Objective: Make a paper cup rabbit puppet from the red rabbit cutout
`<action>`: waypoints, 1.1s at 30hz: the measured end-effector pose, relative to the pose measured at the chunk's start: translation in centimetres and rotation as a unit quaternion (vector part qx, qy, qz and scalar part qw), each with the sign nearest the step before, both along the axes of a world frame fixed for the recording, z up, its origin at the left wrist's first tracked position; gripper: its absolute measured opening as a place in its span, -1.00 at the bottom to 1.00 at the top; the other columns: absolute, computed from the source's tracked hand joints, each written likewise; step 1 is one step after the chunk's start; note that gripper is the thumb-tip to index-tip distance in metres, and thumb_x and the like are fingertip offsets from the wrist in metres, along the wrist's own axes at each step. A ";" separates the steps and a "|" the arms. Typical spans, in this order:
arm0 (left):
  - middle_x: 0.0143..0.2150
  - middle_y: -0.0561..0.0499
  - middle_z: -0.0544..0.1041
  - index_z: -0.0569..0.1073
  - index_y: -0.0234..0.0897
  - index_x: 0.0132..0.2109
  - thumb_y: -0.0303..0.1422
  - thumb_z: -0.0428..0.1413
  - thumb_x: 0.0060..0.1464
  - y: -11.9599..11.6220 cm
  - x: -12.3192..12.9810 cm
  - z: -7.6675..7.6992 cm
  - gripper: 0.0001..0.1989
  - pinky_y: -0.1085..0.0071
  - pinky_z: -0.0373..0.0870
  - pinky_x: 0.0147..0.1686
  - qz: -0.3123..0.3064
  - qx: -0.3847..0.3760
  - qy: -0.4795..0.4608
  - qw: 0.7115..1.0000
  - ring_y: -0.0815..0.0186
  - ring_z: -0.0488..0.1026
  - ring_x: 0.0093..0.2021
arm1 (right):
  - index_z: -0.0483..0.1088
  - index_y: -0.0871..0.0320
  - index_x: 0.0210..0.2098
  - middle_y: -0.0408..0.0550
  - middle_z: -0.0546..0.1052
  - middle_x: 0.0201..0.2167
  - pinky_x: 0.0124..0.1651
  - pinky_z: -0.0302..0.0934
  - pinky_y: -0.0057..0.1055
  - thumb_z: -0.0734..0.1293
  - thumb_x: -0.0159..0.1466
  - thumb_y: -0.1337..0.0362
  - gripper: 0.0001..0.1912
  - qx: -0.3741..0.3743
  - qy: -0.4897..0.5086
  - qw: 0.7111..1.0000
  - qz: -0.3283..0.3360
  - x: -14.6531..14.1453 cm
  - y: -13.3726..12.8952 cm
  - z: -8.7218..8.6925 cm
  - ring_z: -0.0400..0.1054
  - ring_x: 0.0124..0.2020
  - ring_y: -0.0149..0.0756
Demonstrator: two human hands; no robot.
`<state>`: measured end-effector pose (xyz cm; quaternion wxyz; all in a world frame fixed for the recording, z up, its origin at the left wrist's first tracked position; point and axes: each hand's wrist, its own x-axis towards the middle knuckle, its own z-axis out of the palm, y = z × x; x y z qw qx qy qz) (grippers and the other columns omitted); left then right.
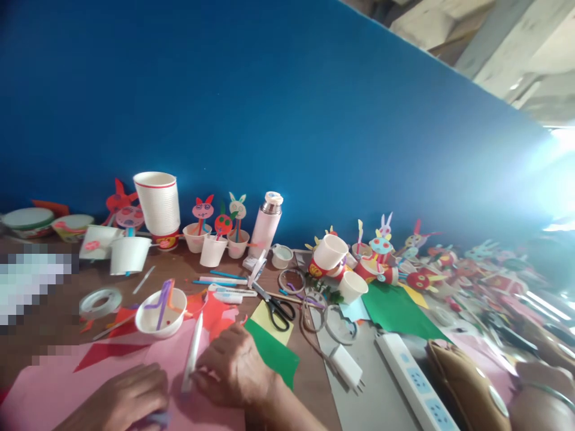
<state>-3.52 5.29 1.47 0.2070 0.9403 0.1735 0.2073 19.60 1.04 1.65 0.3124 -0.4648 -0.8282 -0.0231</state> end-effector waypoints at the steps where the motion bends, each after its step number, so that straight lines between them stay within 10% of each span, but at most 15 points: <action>1: -0.36 0.12 0.52 0.40 -0.15 -0.36 -0.50 0.11 0.01 0.3 -0.1 0.5 -0.88 0.51 0.26 -0.40 0.006 -0.004 0.009 1.000 0.37 0.41 -0.40 | 0.39 0.08 -0.50 -0.22 0.48 -0.62 -0.34 0.10 -0.38 0.30 0.16 0.29 -0.88 -0.003 0.016 1.000 -0.027 0.6 0.2 0.3 0.32 -0.54 -0.37; 10: -0.38 0.10 0.50 0.44 -0.15 -0.34 -0.46 0.07 0.03 0.8 -0.1 0.3 -0.90 0.51 0.35 -0.31 0.061 0.015 -0.009 0.998 0.35 0.44 -0.39 | 0.40 0.12 -0.51 -0.14 0.50 -0.59 -0.35 0.11 -0.40 0.23 0.25 0.37 -0.77 -0.007 0.062 0.982 -0.178 5.1 1.3 0.6 0.34 -0.51 -0.32; 33: -0.55 0.13 0.31 0.21 -0.25 -0.51 -0.47 -0.11 0.08 3.1 -1.9 1.2 -0.79 0.49 0.11 -0.44 0.101 0.024 0.061 0.993 0.43 0.25 -0.50 | 0.44 0.13 -0.47 -0.13 0.51 -0.56 -0.30 0.11 -0.40 0.25 0.24 0.38 -0.81 -0.037 0.067 0.985 -0.154 4.3 1.3 -1.3 0.37 -0.49 -0.30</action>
